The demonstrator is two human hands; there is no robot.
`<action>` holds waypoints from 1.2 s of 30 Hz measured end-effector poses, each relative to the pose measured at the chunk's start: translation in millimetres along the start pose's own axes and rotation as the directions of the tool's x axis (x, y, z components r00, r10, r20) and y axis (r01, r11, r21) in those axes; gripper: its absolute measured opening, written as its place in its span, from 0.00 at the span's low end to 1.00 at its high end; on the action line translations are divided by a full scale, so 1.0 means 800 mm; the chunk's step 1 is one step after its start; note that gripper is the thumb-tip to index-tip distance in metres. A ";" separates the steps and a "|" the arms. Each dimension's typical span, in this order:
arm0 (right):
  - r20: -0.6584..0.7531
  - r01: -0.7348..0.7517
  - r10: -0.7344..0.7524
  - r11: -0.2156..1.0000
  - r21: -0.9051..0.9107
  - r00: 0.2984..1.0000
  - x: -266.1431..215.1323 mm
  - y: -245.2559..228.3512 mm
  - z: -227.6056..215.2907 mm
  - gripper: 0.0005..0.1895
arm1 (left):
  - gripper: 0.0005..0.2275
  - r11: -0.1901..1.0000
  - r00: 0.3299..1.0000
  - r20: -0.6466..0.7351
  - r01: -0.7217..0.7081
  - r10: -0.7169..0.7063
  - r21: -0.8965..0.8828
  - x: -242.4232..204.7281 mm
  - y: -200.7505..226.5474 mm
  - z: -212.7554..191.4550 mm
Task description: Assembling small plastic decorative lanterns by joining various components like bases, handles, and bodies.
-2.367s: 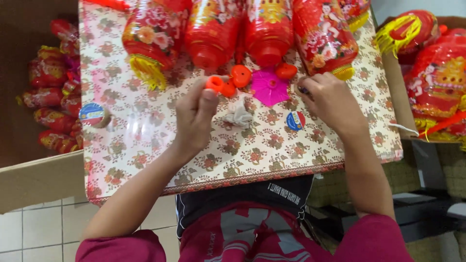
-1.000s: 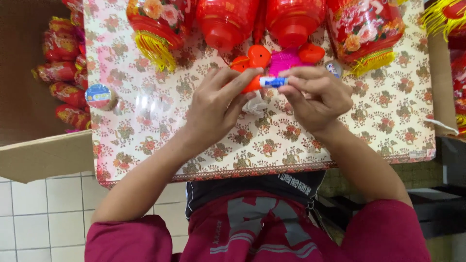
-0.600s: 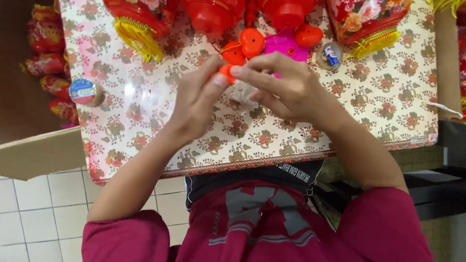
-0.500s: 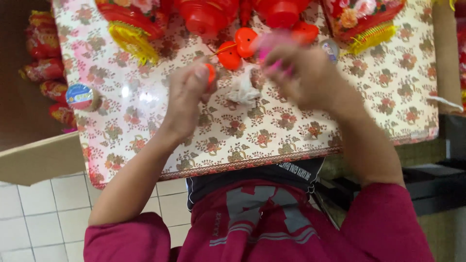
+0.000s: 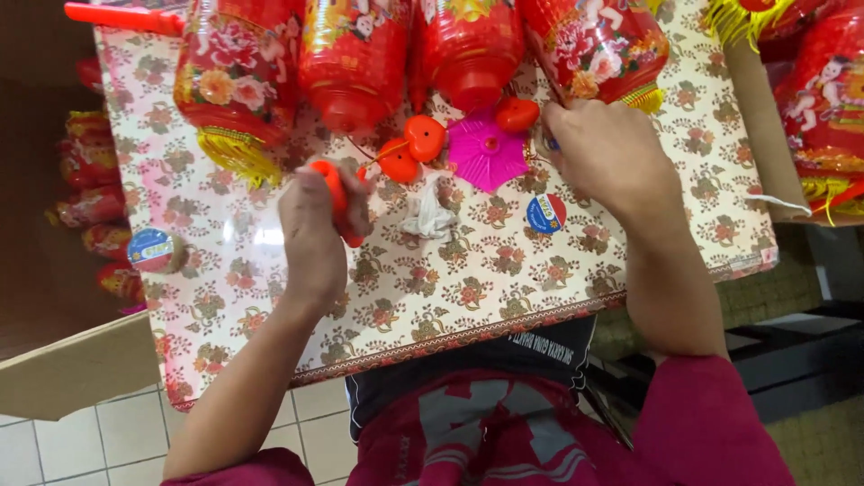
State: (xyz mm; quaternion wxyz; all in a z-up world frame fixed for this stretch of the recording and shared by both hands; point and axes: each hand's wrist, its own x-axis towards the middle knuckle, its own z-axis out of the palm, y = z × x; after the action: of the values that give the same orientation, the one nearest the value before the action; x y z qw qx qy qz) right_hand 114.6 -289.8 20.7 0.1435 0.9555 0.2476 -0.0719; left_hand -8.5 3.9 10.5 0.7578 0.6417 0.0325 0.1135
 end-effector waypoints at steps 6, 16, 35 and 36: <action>-0.553 0.086 -0.028 0.993 0.079 0.833 -0.006 0.006 0.004 0.07 | 0.17 0.906 0.943 0.314 -0.227 0.112 0.358 -0.005 0.001 0.003; -0.991 0.784 -0.110 0.608 -0.125 -0.072 -0.007 -0.132 0.019 0.06 | 0.17 0.588 0.872 0.445 -0.473 0.205 0.655 -0.012 -0.027 0.008; -0.953 0.892 0.116 0.337 0.301 0.278 -0.018 -0.150 0.010 0.09 | 0.30 0.636 0.803 0.546 -0.555 0.239 0.537 -0.008 -0.031 0.008; -0.955 0.901 0.054 0.318 0.294 0.293 -0.018 -0.149 0.005 0.13 | 0.26 0.743 0.843 0.502 -0.460 0.193 0.486 -0.007 -0.039 0.008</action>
State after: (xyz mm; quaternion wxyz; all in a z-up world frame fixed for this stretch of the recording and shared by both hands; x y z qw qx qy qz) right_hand 43.1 -197.6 -8.5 -0.5145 0.6381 0.5103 0.2602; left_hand -8.6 -8.0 -19.8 0.4761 0.8481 -0.2138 0.0913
